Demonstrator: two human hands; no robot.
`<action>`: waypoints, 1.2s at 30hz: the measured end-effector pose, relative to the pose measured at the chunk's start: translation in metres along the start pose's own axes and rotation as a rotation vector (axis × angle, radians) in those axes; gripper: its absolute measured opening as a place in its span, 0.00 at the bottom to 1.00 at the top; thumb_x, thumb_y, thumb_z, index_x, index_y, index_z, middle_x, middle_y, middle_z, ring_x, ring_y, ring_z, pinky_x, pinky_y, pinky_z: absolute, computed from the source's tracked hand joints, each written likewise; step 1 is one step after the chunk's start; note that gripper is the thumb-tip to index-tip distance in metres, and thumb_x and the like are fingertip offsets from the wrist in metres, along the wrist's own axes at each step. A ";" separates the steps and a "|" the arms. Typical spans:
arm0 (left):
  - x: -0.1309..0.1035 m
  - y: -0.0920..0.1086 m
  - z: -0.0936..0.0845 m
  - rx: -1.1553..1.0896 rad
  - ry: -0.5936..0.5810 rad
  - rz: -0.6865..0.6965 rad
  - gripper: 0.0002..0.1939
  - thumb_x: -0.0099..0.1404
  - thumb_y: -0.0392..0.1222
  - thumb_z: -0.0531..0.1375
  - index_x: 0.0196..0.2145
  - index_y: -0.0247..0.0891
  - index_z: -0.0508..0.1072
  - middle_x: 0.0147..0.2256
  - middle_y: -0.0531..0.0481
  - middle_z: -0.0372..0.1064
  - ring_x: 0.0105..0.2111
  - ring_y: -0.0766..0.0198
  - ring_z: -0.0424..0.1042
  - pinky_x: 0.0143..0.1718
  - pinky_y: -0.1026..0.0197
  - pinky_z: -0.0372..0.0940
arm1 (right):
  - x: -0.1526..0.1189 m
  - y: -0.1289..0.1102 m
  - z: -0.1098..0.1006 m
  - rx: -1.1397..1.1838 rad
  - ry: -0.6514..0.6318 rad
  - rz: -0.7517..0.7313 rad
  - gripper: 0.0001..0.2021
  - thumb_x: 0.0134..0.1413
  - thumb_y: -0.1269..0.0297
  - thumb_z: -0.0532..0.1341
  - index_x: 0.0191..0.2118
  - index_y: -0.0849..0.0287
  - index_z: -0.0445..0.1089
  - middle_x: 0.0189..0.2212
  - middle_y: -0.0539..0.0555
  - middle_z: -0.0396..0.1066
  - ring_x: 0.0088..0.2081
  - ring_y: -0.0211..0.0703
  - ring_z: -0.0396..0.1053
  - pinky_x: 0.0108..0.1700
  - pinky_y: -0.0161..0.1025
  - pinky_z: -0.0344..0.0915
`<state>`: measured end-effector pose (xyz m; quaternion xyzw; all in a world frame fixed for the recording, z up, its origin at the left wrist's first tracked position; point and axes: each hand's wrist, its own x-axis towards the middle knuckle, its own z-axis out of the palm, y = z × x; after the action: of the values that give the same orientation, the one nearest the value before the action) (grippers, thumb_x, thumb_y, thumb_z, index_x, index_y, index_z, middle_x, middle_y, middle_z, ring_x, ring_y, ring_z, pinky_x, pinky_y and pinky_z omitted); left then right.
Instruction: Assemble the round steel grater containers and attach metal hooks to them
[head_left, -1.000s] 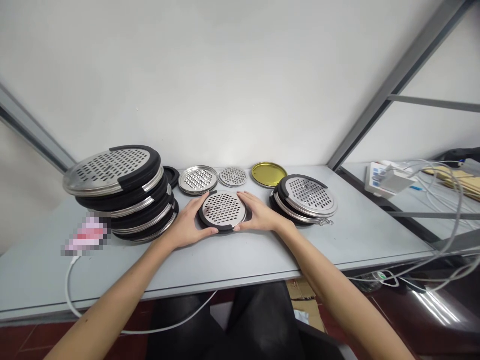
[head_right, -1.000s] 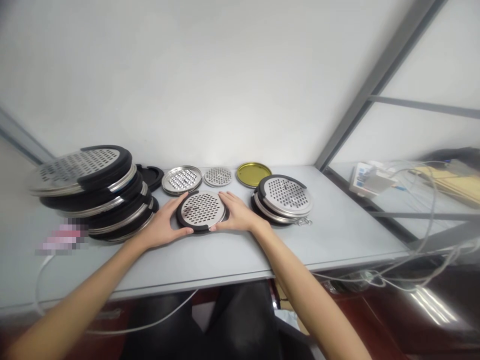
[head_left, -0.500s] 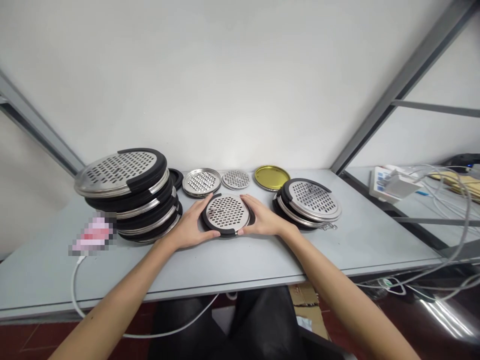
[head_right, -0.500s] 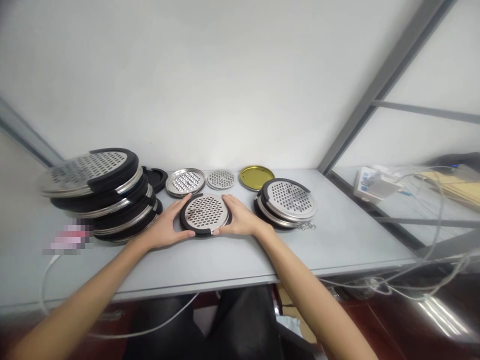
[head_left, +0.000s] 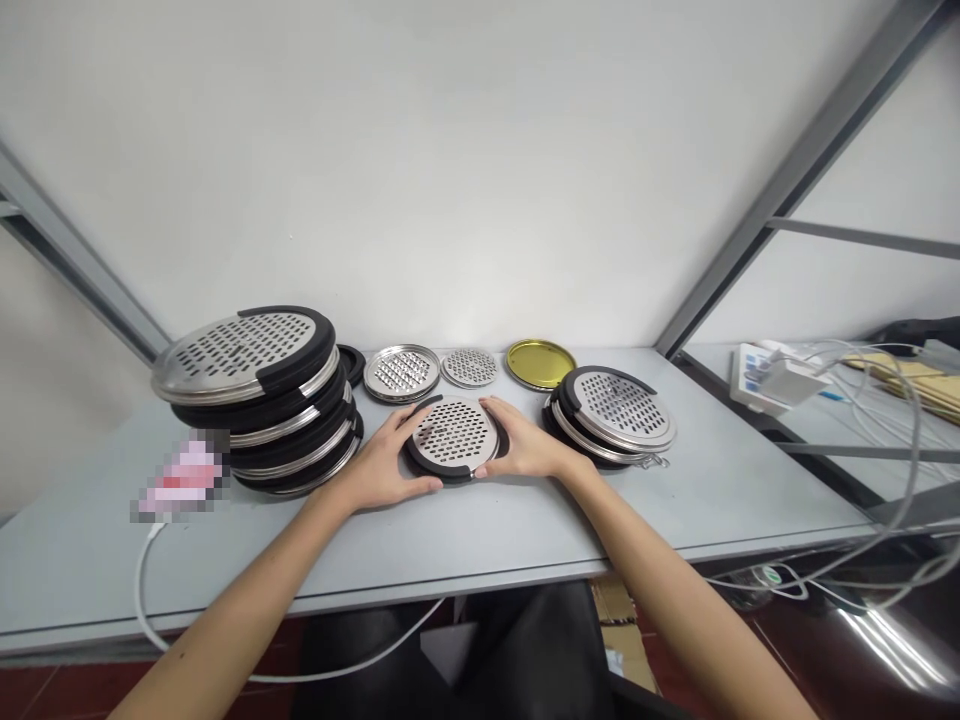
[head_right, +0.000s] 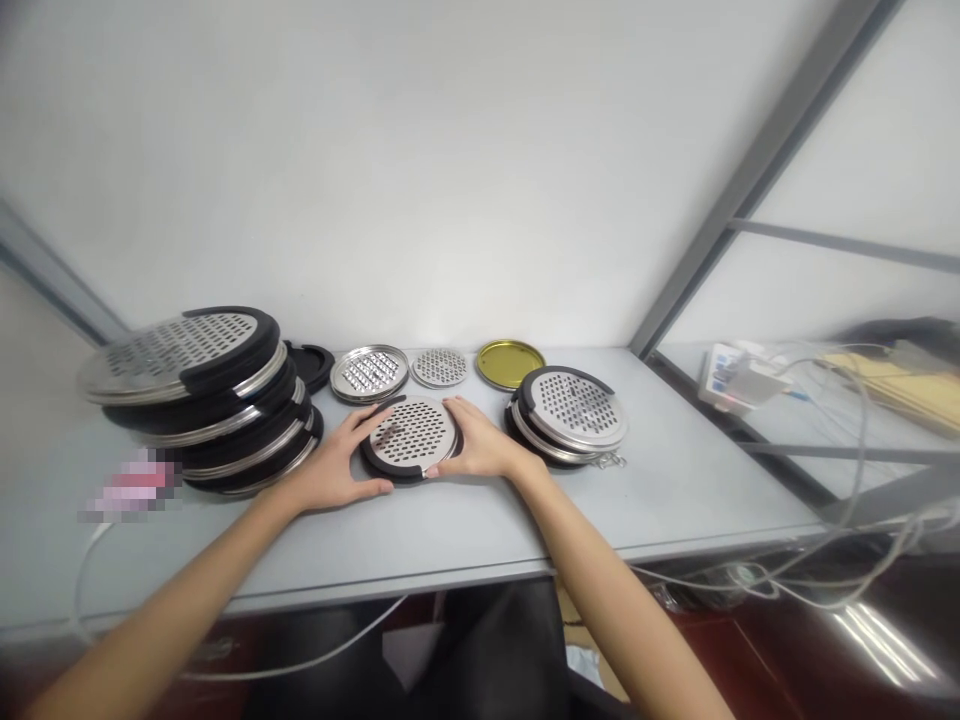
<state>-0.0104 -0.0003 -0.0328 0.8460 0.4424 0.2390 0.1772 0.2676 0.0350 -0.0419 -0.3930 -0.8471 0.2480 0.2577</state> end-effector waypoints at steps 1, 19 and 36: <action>-0.001 0.001 0.001 0.015 -0.012 -0.013 0.50 0.54 0.57 0.67 0.67 0.46 0.49 0.64 0.40 0.47 0.64 0.44 0.53 0.63 0.43 0.55 | 0.000 0.000 0.000 -0.003 0.000 -0.002 0.54 0.32 0.39 0.71 0.63 0.62 0.53 0.60 0.68 0.57 0.62 0.65 0.56 0.63 0.58 0.54; -0.002 -0.001 0.007 0.121 -0.012 -0.053 0.44 0.55 0.62 0.64 0.64 0.44 0.57 0.66 0.40 0.44 0.65 0.45 0.51 0.64 0.44 0.53 | -0.002 -0.004 -0.007 -0.005 -0.008 -0.014 0.48 0.34 0.41 0.71 0.60 0.61 0.58 0.56 0.65 0.62 0.59 0.63 0.61 0.60 0.57 0.58; -0.001 0.001 0.007 0.117 0.049 -0.031 0.44 0.51 0.58 0.69 0.62 0.44 0.60 0.64 0.38 0.50 0.63 0.41 0.55 0.62 0.41 0.55 | -0.003 0.002 -0.004 0.029 -0.003 -0.006 0.53 0.36 0.44 0.72 0.66 0.61 0.53 0.62 0.69 0.57 0.62 0.63 0.58 0.63 0.58 0.55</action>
<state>-0.0064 -0.0023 -0.0381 0.8418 0.4730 0.2305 0.1201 0.2727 0.0350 -0.0409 -0.3861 -0.8451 0.2600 0.2627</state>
